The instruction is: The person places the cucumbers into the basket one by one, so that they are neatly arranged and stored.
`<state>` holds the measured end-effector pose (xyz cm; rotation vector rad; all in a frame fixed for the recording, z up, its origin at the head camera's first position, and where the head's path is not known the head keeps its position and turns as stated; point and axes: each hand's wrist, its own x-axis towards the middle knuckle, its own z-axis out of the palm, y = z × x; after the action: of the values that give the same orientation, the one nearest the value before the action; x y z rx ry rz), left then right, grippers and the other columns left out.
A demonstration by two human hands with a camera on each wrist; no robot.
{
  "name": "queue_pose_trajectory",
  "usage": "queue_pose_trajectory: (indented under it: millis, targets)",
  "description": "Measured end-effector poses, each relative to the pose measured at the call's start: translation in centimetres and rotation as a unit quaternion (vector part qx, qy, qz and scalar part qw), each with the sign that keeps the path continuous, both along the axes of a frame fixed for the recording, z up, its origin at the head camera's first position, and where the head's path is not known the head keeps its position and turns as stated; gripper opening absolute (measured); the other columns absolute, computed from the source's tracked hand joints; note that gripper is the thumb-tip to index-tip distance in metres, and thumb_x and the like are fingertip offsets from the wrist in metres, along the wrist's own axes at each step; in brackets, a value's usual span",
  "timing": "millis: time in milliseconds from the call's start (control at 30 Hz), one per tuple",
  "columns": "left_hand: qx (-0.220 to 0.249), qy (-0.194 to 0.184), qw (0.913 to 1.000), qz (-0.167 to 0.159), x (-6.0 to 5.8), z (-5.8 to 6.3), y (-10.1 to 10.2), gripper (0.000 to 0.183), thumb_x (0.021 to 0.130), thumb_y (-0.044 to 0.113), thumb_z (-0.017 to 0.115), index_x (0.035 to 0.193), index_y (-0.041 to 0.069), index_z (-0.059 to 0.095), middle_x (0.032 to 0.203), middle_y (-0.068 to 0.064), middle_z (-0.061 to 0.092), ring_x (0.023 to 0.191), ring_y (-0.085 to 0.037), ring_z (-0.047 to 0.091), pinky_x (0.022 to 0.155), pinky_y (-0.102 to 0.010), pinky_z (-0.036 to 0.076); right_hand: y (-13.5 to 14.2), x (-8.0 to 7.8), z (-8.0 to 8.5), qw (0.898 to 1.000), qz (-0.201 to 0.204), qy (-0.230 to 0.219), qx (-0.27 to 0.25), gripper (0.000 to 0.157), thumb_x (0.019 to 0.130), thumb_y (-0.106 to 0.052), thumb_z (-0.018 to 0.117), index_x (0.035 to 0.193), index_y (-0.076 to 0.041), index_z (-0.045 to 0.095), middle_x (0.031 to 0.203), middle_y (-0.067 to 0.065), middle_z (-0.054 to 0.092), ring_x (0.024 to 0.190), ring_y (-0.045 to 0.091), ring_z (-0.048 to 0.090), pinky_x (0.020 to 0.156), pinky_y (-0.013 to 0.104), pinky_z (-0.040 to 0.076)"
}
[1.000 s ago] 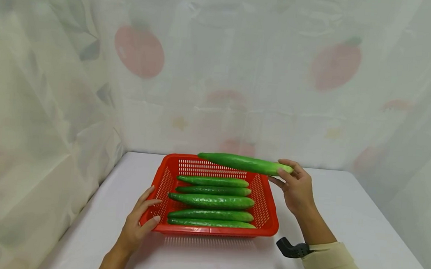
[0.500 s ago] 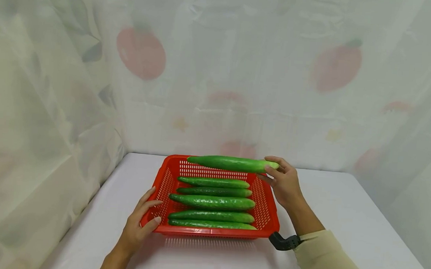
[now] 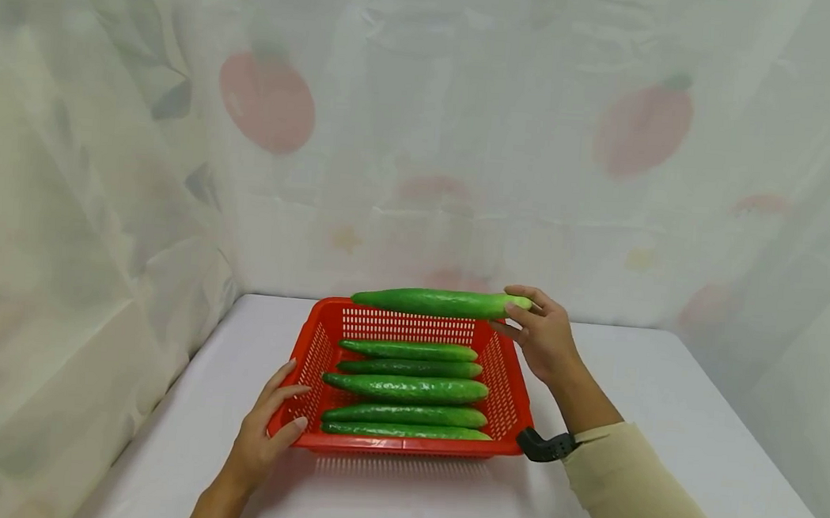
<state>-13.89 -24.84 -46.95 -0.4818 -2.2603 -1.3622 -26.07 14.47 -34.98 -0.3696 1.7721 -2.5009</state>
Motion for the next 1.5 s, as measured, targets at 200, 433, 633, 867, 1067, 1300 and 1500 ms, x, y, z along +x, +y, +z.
queue_pose_trajectory:
  millis: [200, 433, 633, 867, 1067, 1300, 1500]
  targets:
    - [-0.001, -0.004, 1.0000, -0.007, 0.1, -0.2, -0.1, 0.037, 0.083, 0.003, 0.061, 0.120, 0.002, 0.061, 0.151, -0.014, 0.032, 0.136, -0.028, 0.030, 0.099, -0.016, 0.031, -0.9, -1.2, -0.5, 0.999, 0.022, -0.024, 0.003, 0.023, 0.095, -0.002, 0.057, 0.118, -0.003, 0.055, 0.121, 0.020, 0.046, 0.103, 0.028, 0.058, 0.086, 0.043, 0.050]
    - [0.001, -0.013, 0.9999, -0.005, 0.3, 0.0, 0.1, 0.036, 0.084, 0.005, 0.060, 0.120, 0.004, 0.061, 0.152, -0.011, 0.031, 0.136, -0.028, 0.029, 0.098, -0.017, 0.031, -1.8, -1.9, -1.6, 0.998, 0.039, -0.042, 0.010, 0.026, 0.095, -0.001, 0.057, 0.121, 0.001, 0.054, 0.120, 0.018, 0.041, 0.098, 0.027, 0.055, 0.090, 0.051, 0.046]
    - [-0.003, -0.010, 0.9999, -0.007, 0.3, 0.2, 0.2, 0.036, 0.084, 0.005, 0.060, 0.120, 0.004, 0.061, 0.152, -0.011, 0.031, 0.136, -0.029, 0.030, 0.097, -0.019, 0.034, -2.1, -2.0, -2.5, 0.997, 0.050, -0.046, 0.027, 0.029, 0.096, -0.001, 0.057, 0.124, 0.004, 0.052, 0.114, 0.018, 0.045, 0.098, 0.029, 0.056, 0.087, 0.048, 0.049]
    - [-0.003, -0.009, 0.9999, -0.010, 0.4, 0.2, -0.1, 0.035, 0.085, 0.004, 0.059, 0.120, 0.001, 0.061, 0.152, -0.012, 0.031, 0.137, -0.025, 0.028, 0.099, -0.018, 0.031, -2.2, -2.4, -4.2, 0.993, 0.073, -0.061, 0.069, 0.038, 0.095, 0.000, 0.057, 0.129, 0.011, 0.046, 0.112, 0.018, 0.051, 0.100, 0.028, 0.059, 0.087, 0.048, 0.049]
    - [-0.003, -0.011, 0.9999, -0.011, 0.5, -0.1, -0.2, 0.036, 0.085, 0.004, 0.059, 0.120, 0.000, 0.060, 0.152, -0.013, 0.030, 0.138, -0.023, 0.027, 0.101, -0.018, 0.028, -2.3, -2.4, -5.2, 0.990, 0.094, -0.063, 0.087, 0.040, 0.094, 0.001, 0.058, 0.129, 0.015, 0.045, 0.110, 0.019, 0.049, 0.094, 0.028, 0.059, 0.088, 0.053, 0.047]
    - [-0.004, -0.007, 0.9999, -0.012, 0.4, -0.2, -0.3, 0.036, 0.085, 0.004, 0.059, 0.120, 0.000, 0.060, 0.152, -0.014, 0.030, 0.138, -0.025, 0.027, 0.102, -0.018, 0.027, -2.5, -2.3, -5.4, 0.983, 0.114, -0.038, 0.136, 0.038, 0.094, 0.002, 0.056, 0.129, 0.015, 0.046, 0.108, 0.021, 0.046, 0.092, 0.029, 0.058, 0.090, 0.057, 0.044]
    - [-0.002, 0.000, 0.9999, -0.016, 0.5, 0.0, -0.1, 0.037, 0.084, 0.003, 0.060, 0.121, 0.001, 0.060, 0.152, -0.014, 0.031, 0.137, -0.025, 0.029, 0.100, -0.018, 0.029, -2.6, -2.2, -5.6, 0.974, 0.115, -0.013, 0.193, 0.036, 0.093, 0.004, 0.056, 0.128, 0.012, 0.050, 0.118, 0.025, 0.053, 0.094, 0.032, 0.058, 0.088, 0.057, 0.043]
